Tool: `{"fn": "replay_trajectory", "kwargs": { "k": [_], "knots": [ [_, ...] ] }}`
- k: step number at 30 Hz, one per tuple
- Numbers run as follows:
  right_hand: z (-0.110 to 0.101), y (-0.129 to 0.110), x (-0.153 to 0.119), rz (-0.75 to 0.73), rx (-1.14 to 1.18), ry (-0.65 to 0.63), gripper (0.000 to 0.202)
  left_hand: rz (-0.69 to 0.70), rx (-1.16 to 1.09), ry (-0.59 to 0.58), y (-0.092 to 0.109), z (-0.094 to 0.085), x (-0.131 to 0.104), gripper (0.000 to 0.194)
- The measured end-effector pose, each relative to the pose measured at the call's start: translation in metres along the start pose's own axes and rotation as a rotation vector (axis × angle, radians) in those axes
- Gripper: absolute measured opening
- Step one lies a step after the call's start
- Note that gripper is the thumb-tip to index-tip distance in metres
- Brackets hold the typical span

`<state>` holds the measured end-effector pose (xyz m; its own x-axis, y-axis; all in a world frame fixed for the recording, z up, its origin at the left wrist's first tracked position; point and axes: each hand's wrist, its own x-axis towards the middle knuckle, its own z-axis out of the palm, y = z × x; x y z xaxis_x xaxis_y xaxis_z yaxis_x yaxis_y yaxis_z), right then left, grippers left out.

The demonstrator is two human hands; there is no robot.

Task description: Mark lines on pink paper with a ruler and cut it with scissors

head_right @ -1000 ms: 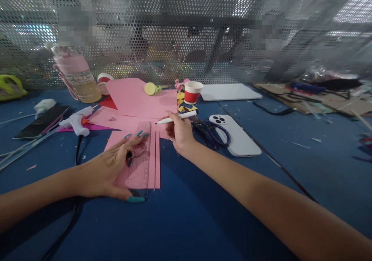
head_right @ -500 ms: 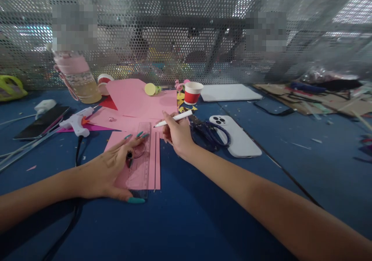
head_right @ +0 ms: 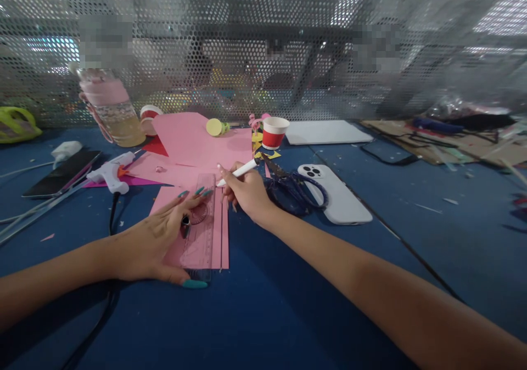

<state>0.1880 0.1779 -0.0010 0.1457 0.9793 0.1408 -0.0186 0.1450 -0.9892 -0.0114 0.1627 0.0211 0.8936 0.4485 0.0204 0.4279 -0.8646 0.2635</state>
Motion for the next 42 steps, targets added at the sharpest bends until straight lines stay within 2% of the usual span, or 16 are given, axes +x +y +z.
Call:
{"fn": "replay_trajectory", "kwargs": {
  "k": [24, 30, 37, 42],
  "knots": [
    [0.001, -0.002, -0.001, 0.011, -0.028, -0.038, 0.033, -0.022, -0.012, -0.038, 0.002, -0.003, 0.001, 0.109],
    [0.001, 0.000, 0.000, -0.041, -0.049, -0.048, 0.035, -0.022, -0.037, -0.035, 0.003, -0.005, 0.002, 0.107],
    [0.001, -0.003, -0.005, -0.035, -0.060, -0.095, 0.035, -0.013, -0.063, 0.004, 0.003, -0.003, 0.001, 0.098],
    [-0.001, -0.010, -0.010, -0.033, -0.062, -0.179, 0.033, -0.032, -0.055, -0.020, 0.003, -0.003, 0.001, 0.086]
  ]
}}
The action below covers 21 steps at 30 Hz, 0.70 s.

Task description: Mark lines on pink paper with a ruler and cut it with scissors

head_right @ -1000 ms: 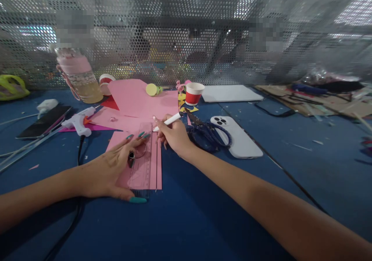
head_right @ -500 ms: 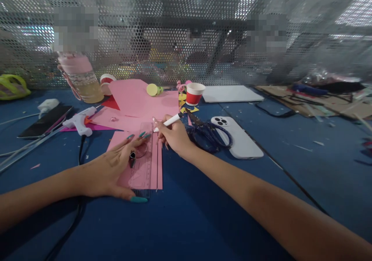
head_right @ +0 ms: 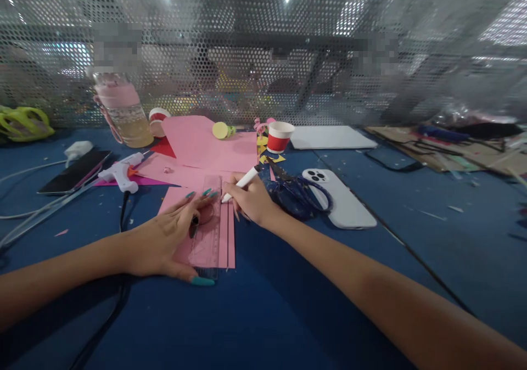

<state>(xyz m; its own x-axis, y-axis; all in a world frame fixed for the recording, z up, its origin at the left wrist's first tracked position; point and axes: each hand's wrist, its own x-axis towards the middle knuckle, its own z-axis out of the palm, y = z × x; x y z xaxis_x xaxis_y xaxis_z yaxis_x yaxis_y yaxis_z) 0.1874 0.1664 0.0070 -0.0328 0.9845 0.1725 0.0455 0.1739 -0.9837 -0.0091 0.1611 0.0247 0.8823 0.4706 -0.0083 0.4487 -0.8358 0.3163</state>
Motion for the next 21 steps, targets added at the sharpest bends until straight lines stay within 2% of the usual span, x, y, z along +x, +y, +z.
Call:
{"fn": "replay_trajectory", "kwargs": {
  "k": [4, 11, 21],
  "knots": [
    [-0.002, -0.001, -0.004, -0.017, 0.011, -0.112, 0.033, -0.019, 0.007, -0.016, 0.001, -0.001, 0.000, 0.079],
    [-0.002, -0.009, -0.013, 0.020, 0.019, -0.344, 0.028, -0.019, -0.007, -0.044, 0.000, 0.000, -0.001, 0.085],
    [0.004, -0.021, -0.027, 0.204, 0.055, -0.700, 0.026, -0.054, -0.038, -0.091, 0.001, -0.002, 0.002, 0.094]
  ]
}}
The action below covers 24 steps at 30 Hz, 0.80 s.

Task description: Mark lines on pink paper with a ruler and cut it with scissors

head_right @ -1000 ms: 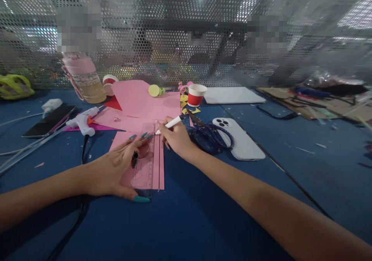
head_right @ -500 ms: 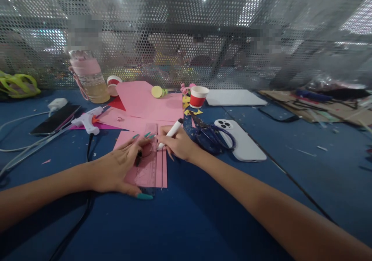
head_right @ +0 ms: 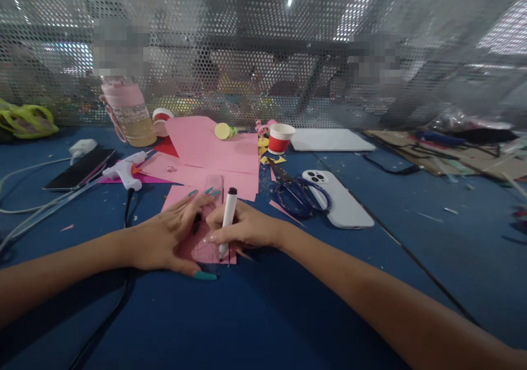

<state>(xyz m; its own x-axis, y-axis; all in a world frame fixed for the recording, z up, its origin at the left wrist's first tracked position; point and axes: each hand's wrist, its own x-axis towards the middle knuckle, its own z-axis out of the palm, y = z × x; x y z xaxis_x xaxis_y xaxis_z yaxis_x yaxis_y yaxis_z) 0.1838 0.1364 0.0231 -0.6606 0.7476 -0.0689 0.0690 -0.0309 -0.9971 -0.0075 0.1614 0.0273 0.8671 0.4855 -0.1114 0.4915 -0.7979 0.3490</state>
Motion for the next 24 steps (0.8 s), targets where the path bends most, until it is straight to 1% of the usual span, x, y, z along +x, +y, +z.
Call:
{"fn": "replay_trajectory", "kwargs": {
  "k": [3, 4, 6, 8, 12, 13, 16, 18, 24],
  "knots": [
    [0.002, 0.000, 0.000, 0.035, 0.024, -0.048, 0.024, 0.006, 0.000, -0.005, -0.001, 0.001, 0.000, 0.093],
    [0.001, 0.001, 0.000, 0.038, 0.040, -0.043, 0.025, 0.013, 0.005, 0.004, -0.002, 0.001, 0.000, 0.091],
    [-0.002, 0.004, 0.002, 0.019, 0.112, 0.009, 0.024, 0.023, 0.018, 0.025, -0.003, 0.002, 0.000, 0.088],
    [-0.008, 0.009, 0.006, -0.047, 0.237, 0.116, 0.022, 0.029, 0.037, 0.039, -0.003, 0.002, -0.001, 0.086],
    [-0.031, 0.017, 0.014, -0.278, 0.476, 0.407, 0.019, 0.040, 0.065, 0.060, -0.001, 0.002, -0.001, 0.085],
    [-0.037, 0.017, 0.016, -0.290, 0.502, 0.430, 0.020, 0.037, 0.065, 0.063, -0.001, 0.002, -0.002, 0.087],
    [-0.049, 0.018, 0.017, -0.273, 0.567, 0.427, 0.024, 0.021, 0.057, 0.053, 0.000, 0.002, -0.002, 0.097],
    [-0.053, 0.018, 0.017, -0.259, 0.603, 0.416, 0.026, 0.021, 0.054, 0.050, 0.000, 0.002, -0.002, 0.101],
    [-0.052, 0.016, 0.016, -0.232, 0.647, 0.410, 0.028, 0.067, 0.075, 0.075, -0.001, 0.001, -0.002, 0.096]
  ]
}}
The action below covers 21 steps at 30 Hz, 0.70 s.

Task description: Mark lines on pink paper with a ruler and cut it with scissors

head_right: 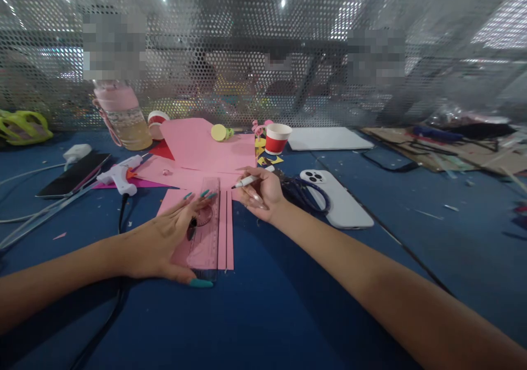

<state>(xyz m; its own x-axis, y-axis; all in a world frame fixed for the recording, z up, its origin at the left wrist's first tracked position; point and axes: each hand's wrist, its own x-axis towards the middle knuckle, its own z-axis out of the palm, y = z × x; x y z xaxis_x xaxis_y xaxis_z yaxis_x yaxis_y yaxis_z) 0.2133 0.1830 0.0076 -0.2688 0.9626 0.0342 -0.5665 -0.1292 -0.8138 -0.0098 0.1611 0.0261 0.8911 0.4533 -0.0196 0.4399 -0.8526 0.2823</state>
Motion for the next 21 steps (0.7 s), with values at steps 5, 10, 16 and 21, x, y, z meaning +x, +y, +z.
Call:
{"fn": "replay_trajectory", "kwargs": {
  "k": [5, 10, 16, 21],
  "knots": [
    [-0.0003, -0.0006, 0.0011, 0.001, -0.021, 0.021, 0.027, 0.000, -0.008, -0.016, 0.0004, -0.0036, 0.0004, 0.095],
    [-0.0009, -0.0007, 0.0013, 0.013, 0.023, -0.024, 0.026, -0.017, -0.013, -0.025, 0.0009, -0.0057, 0.0006, 0.096],
    [-0.0016, -0.0008, 0.0012, 0.017, 0.086, -0.047, 0.029, -0.004, 0.008, -0.034, -0.0007, -0.0064, 0.0000, 0.093],
    [0.0016, -0.0011, 0.0010, 0.014, 0.079, -0.012, 0.030, 0.003, 0.013, -0.028, -0.0006, -0.0067, -0.0018, 0.091]
  ]
}}
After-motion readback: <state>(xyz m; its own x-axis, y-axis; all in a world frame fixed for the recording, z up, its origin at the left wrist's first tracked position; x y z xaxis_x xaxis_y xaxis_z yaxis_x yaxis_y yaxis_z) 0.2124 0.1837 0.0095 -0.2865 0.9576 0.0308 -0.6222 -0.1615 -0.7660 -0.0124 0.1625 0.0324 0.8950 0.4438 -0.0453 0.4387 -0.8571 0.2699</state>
